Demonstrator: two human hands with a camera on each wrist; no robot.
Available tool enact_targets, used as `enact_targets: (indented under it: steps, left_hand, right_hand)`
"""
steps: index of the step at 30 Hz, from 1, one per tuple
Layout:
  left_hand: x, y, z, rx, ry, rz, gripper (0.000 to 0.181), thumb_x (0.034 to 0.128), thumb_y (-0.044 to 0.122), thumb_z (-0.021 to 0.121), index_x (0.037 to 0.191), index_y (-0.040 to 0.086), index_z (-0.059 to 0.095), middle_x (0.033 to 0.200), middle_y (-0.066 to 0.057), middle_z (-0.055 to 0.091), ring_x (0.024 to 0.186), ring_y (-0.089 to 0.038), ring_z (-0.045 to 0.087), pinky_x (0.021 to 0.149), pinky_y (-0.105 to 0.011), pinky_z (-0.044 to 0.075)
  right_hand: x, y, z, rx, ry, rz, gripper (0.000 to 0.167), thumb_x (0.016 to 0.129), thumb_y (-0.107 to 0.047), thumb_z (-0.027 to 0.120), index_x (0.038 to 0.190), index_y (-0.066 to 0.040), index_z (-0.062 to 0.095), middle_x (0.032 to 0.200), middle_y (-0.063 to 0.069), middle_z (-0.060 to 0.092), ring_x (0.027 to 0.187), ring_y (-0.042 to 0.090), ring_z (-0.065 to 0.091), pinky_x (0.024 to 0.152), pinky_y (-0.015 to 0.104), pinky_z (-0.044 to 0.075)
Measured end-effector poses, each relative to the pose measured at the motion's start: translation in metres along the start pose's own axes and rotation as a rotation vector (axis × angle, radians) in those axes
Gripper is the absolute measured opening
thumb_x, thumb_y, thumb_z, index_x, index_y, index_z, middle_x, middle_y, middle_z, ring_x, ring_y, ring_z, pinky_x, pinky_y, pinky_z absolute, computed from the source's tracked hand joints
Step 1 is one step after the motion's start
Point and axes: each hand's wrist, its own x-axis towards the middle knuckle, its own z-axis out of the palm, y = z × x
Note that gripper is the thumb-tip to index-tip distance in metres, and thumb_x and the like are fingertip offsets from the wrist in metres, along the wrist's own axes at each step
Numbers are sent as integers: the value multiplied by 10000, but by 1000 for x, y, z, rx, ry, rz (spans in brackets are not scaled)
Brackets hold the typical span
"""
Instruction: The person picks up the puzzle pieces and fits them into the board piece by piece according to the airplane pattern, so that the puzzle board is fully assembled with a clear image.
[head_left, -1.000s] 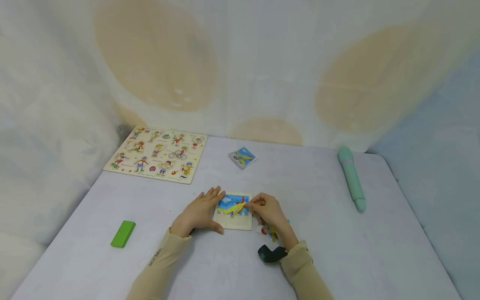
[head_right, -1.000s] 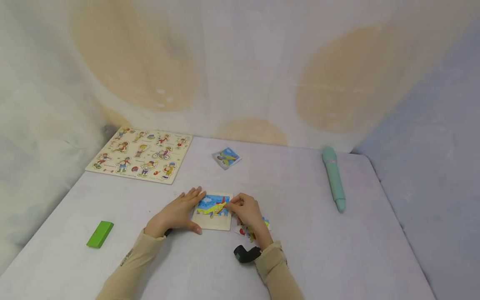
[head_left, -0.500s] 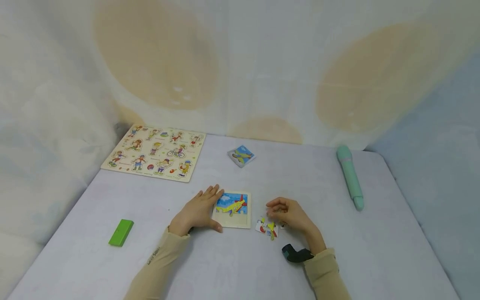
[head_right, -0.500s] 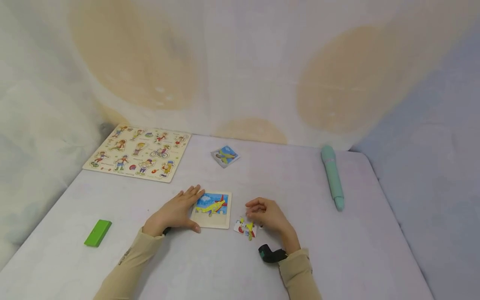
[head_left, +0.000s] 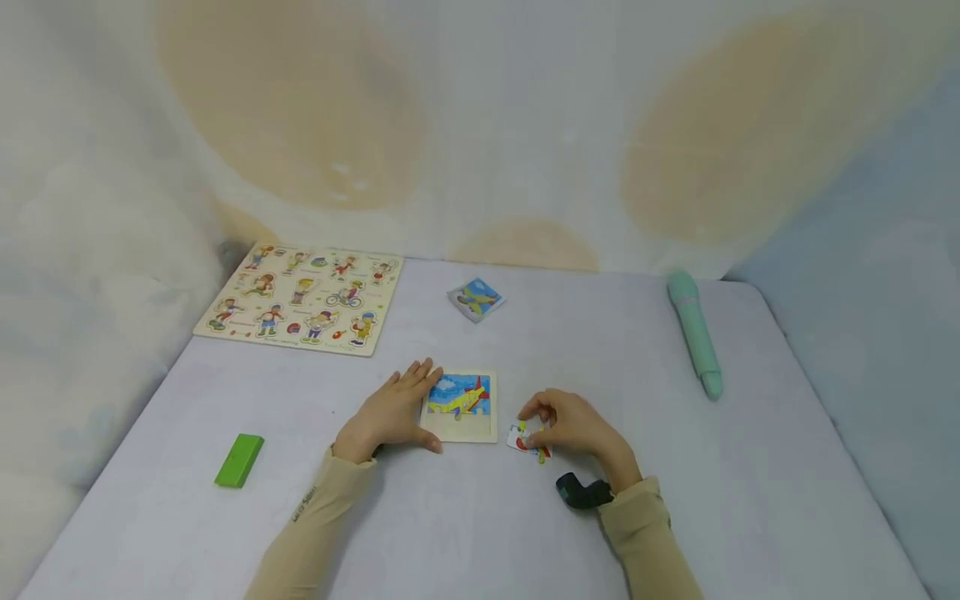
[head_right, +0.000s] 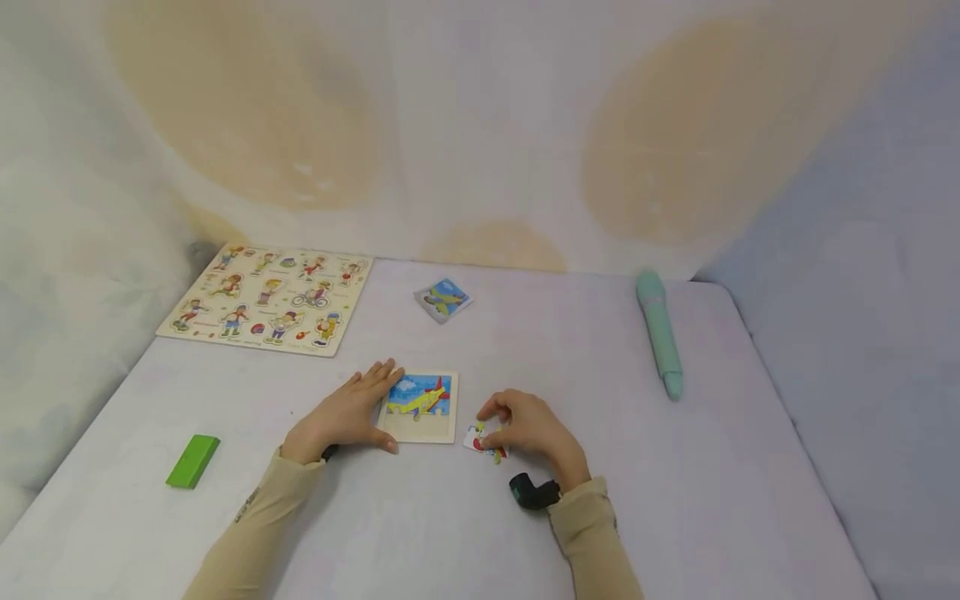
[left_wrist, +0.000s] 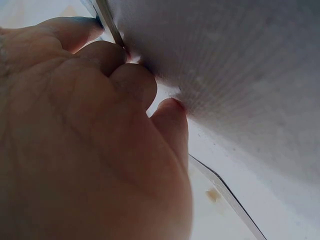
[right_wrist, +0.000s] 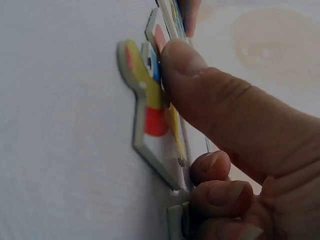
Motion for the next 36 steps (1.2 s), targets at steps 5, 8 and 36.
enact_targets:
  steps: [5, 8, 36]
  left_hand:
    - [4, -1, -4, 9, 18, 15, 1195, 618, 480, 875, 1543, 81, 234, 1628, -146, 139, 1514, -333, 106, 1225, -539, 130]
    - [7, 0, -6, 19, 26, 22, 1197, 620, 484, 873, 1545, 81, 229, 1629, -144, 136, 1515, -330, 104, 1227, -535, 128]
    - [-1, 0, 1, 22, -3, -3, 1195, 614, 495, 873, 1541, 80, 243, 1626, -145, 149, 1514, -328, 112, 1228, -528, 130]
  right_hand:
    - [3, -4, -9, -44, -8, -17, 242, 722, -188, 846, 932, -185, 725, 868, -34, 586, 801, 141, 474, 687, 223, 405]
    - [4, -5, -13, -32, -14, -36, 231, 736, -188, 838, 919, -170, 699, 887, -23, 602, 802, 137, 484, 696, 228, 415]
    - [1, -9, 7, -57, -23, -14, 233, 718, -194, 832, 909, -198, 700, 825, -50, 576, 766, 105, 494, 653, 206, 395]
